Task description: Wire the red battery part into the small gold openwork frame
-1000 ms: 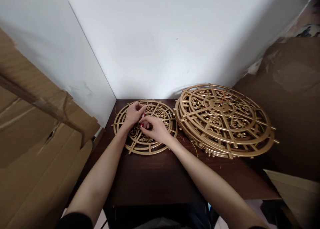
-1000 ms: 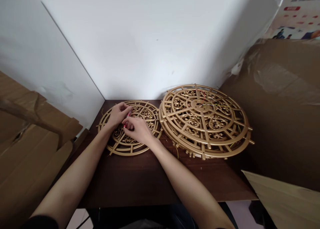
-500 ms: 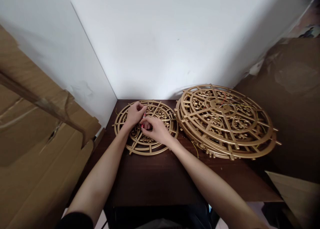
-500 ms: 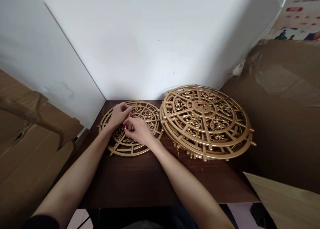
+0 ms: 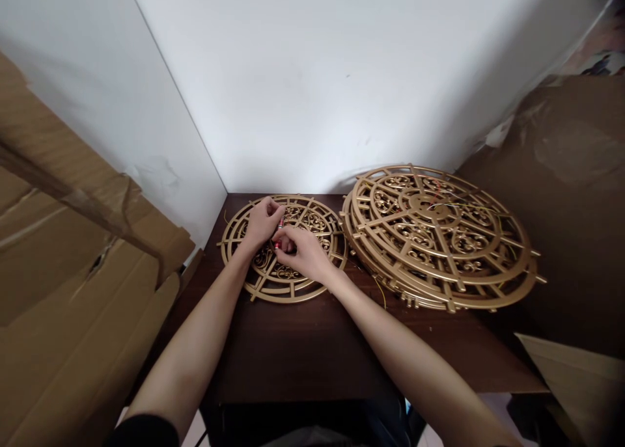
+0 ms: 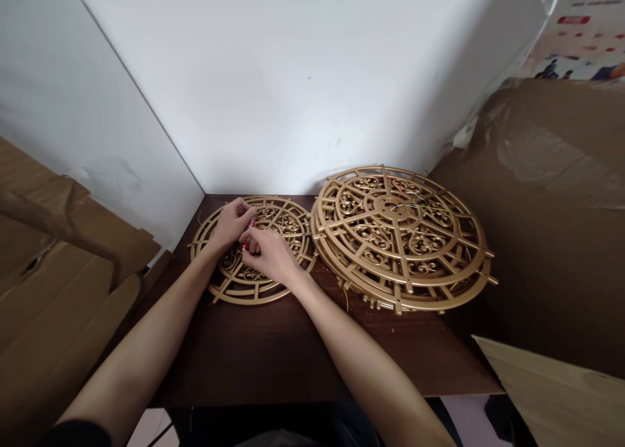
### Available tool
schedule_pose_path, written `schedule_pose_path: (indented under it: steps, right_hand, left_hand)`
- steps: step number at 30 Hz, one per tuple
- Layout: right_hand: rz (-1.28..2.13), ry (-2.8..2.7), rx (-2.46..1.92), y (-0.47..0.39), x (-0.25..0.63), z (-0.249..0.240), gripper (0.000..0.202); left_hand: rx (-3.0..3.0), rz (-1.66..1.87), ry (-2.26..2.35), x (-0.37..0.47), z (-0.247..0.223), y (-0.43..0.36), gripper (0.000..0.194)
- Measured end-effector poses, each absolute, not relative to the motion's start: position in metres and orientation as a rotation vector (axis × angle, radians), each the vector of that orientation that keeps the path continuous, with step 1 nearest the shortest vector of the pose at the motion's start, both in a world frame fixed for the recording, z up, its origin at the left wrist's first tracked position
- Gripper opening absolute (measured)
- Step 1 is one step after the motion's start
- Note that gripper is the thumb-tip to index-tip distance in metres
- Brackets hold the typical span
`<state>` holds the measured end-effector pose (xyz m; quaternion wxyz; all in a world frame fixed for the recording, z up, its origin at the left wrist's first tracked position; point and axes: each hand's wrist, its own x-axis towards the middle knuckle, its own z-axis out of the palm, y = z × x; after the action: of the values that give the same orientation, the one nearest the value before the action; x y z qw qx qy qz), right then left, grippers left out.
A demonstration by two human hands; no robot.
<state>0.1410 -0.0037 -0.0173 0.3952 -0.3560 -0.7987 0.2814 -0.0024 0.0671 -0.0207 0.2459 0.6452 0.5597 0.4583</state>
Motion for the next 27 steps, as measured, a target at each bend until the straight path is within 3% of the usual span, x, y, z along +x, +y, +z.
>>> schedule_pose_path:
  steps: [18,27]
  right_hand:
    - [0.756,-1.973,-0.819,-0.003,0.142,-0.017,0.015]
    - [1.075,-1.386,-0.851,0.006,0.144,-0.019,0.012]
  left_hand:
    - [1.700,1.275,1.468,-0.003,-0.021,0.067,0.018]
    - [1.452,1.276,1.343,-0.005,-0.016,0.063,0.023]
